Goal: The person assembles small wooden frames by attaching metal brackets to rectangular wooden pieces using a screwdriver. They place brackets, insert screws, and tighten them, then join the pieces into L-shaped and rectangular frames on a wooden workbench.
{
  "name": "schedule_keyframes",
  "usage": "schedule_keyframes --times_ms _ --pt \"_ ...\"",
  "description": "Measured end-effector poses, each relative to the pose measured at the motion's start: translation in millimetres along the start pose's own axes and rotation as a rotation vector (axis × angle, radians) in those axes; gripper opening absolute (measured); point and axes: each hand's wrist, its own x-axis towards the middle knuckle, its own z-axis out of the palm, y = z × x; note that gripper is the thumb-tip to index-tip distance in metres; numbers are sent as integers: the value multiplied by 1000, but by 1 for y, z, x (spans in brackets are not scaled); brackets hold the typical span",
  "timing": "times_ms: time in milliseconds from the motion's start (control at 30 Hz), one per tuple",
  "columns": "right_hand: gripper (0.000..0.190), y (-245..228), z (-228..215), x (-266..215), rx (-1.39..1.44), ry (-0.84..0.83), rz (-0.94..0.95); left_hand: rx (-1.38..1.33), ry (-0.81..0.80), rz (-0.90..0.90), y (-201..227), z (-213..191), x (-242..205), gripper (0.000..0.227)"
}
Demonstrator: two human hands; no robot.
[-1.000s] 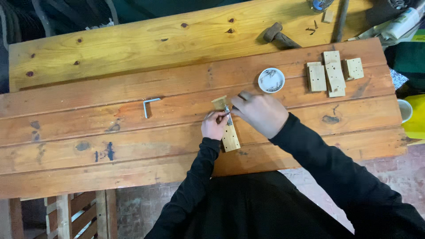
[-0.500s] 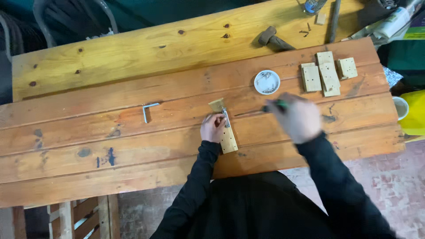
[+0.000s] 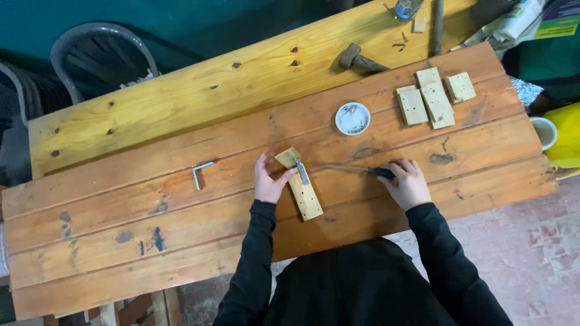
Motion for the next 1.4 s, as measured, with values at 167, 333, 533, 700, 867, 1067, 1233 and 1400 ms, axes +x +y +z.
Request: schedule_keyframes --times_ms 167,333,533,700,867,1067,1233,1400 --pt "41 -23 -24 16 -41 -86 45 -326 -320 -115 -17 13 23 100" --pt "50 -54 -18 23 -117 5 -26 -90 -309 -312 -27 25 28 64" --pt "105 -190 -48 35 164 -829 186 181 -281 -199 -14 20 28 39" --pt "63 -215 13 12 234 -710 -17 373 -188 -148 10 3 16 47" --pt "61 -219 11 37 195 -712 -167 419 -63 -256 -4 -56 8 42" --pt "35 -210 73 75 105 -556 -573 848 -131 -526 -37 -101 24 52" --pt "26 -200 115 91 137 -315 -631 935 -274 -619 -7 -98 47 65" --pt "17 -208 83 113 243 -469 -611 771 -329 -681 50 -107 55 87"
